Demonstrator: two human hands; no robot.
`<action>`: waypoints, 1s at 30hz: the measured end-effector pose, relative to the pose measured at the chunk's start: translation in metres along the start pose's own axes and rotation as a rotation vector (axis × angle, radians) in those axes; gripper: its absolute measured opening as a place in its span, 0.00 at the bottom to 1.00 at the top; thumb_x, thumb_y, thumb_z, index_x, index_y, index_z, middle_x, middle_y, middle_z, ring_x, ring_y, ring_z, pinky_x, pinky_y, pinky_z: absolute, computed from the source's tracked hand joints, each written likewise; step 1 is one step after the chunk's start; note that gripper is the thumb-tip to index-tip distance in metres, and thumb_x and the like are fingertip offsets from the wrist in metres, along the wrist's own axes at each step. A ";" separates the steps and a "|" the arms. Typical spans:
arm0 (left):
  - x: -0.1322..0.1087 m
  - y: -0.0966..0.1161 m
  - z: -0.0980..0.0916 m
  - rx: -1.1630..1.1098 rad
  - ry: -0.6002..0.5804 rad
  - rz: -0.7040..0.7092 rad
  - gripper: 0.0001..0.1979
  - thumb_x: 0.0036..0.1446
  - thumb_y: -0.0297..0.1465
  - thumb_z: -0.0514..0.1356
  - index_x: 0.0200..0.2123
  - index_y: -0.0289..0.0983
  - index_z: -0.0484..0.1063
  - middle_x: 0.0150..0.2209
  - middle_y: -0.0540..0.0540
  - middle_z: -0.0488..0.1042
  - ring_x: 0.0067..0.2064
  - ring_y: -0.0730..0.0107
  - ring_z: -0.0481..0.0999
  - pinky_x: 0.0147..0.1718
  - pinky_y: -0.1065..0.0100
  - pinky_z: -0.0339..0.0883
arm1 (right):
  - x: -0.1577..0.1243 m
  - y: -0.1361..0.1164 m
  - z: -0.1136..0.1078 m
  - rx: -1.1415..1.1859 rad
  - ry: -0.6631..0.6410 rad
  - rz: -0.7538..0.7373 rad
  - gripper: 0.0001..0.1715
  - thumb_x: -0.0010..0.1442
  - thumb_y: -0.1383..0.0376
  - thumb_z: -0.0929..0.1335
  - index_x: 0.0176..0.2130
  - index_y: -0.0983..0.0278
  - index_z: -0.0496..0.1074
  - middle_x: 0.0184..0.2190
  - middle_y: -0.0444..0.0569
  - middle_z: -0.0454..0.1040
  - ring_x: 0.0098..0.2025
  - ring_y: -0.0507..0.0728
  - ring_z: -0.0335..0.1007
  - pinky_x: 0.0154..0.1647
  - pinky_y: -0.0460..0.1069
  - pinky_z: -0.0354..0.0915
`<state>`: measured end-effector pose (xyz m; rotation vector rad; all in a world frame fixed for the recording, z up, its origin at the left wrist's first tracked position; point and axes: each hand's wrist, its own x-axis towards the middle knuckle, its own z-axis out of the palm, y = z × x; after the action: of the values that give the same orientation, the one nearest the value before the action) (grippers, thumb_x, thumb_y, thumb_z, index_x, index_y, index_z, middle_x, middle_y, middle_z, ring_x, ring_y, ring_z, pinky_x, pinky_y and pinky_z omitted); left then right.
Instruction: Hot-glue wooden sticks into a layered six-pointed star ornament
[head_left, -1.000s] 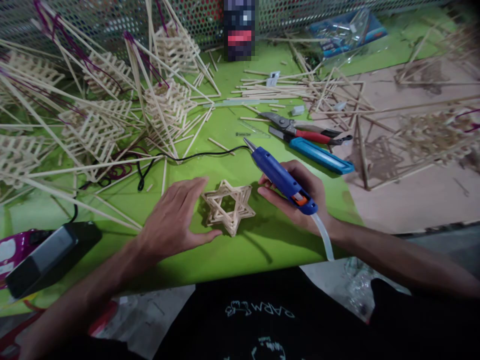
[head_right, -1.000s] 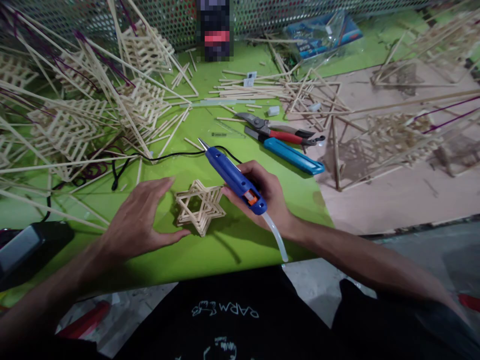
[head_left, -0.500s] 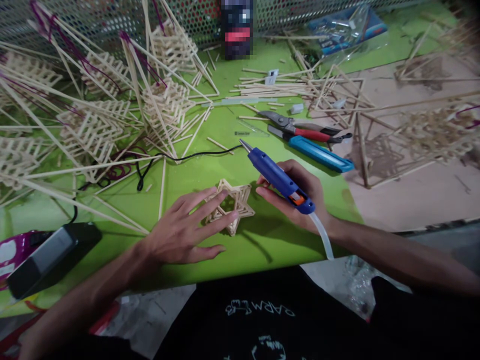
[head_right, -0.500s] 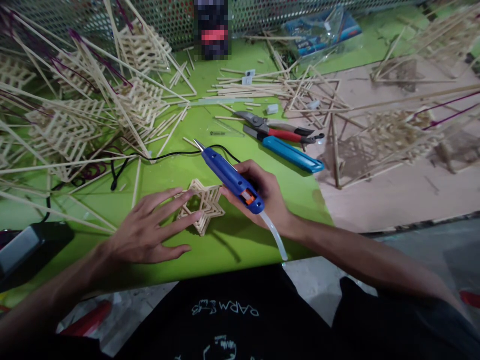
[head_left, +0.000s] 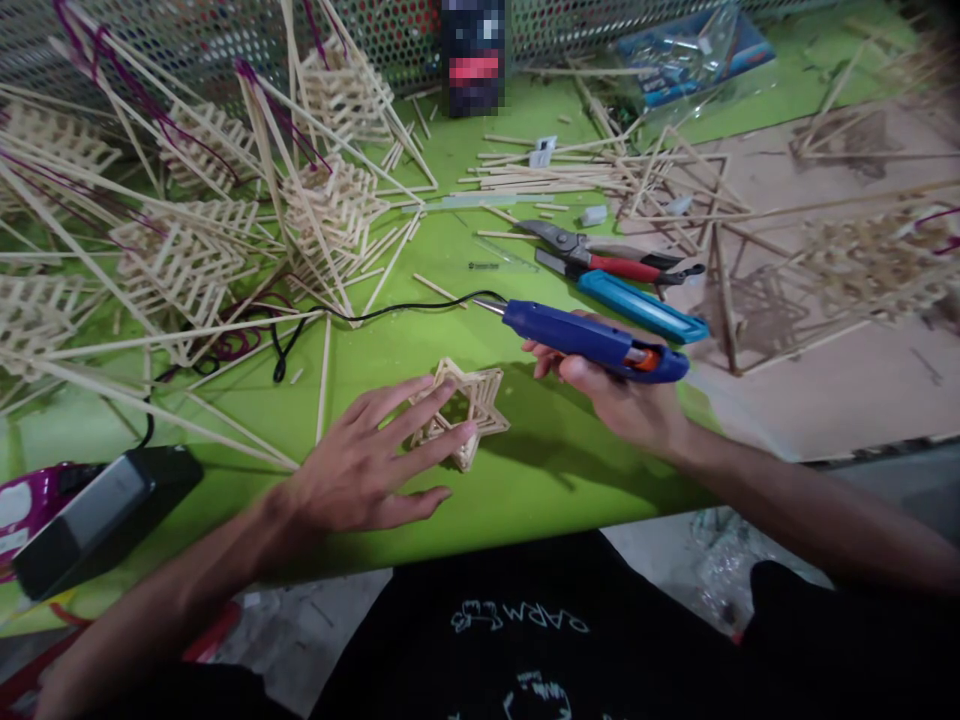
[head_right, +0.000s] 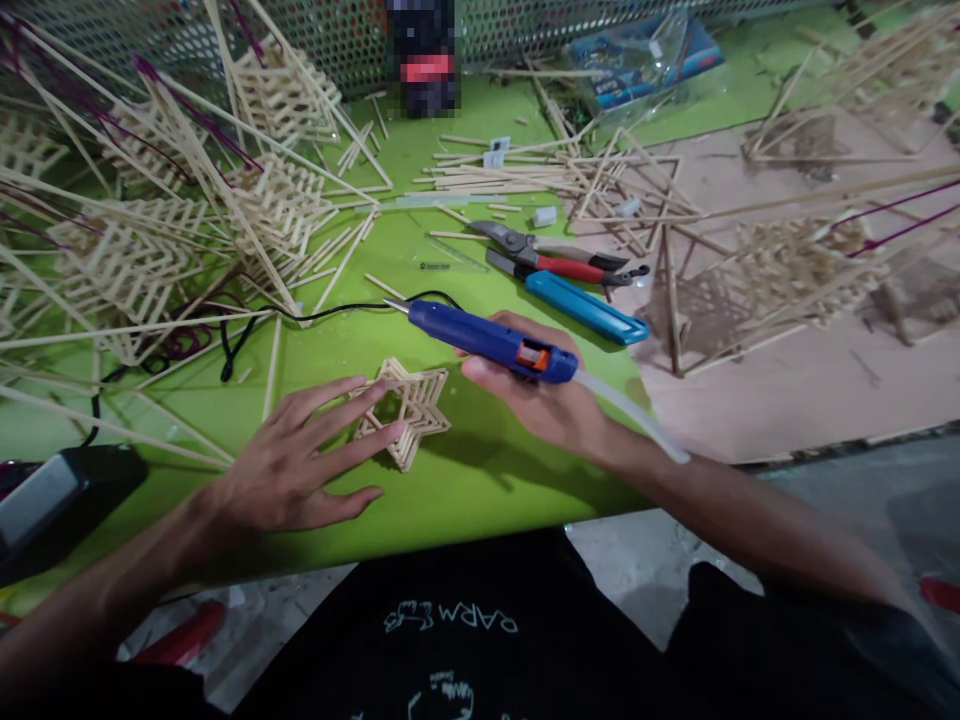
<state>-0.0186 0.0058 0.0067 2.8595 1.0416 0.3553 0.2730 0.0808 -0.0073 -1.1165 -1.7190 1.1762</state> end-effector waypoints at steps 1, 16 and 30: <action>0.000 0.000 0.000 0.003 -0.001 0.000 0.31 0.60 0.41 0.64 0.64 0.43 0.64 0.67 0.37 0.65 0.68 0.49 0.63 0.57 0.51 0.69 | 0.003 0.001 -0.006 0.029 -0.055 0.019 0.21 0.61 0.44 0.70 0.38 0.58 0.76 0.38 0.48 0.80 0.34 0.57 0.76 0.35 0.55 0.73; -0.002 -0.001 0.002 -0.030 0.004 -0.002 0.34 0.58 0.39 0.66 0.66 0.43 0.62 0.68 0.38 0.63 0.67 0.48 0.64 0.57 0.50 0.69 | 0.019 0.009 -0.032 0.101 -0.221 0.105 0.27 0.60 0.42 0.71 0.30 0.63 0.77 0.22 0.49 0.78 0.20 0.50 0.63 0.20 0.49 0.54; -0.001 -0.002 0.000 -0.034 0.008 0.029 0.32 0.59 0.39 0.66 0.64 0.40 0.63 0.66 0.33 0.64 0.68 0.46 0.63 0.55 0.47 0.72 | 0.011 0.008 -0.025 -0.090 -0.145 0.090 0.31 0.56 0.40 0.71 0.21 0.63 0.73 0.14 0.44 0.65 0.17 0.49 0.54 0.16 0.48 0.46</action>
<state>-0.0201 0.0068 0.0060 2.8479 0.9869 0.3829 0.2944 0.1001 -0.0064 -1.1987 -1.8649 1.2721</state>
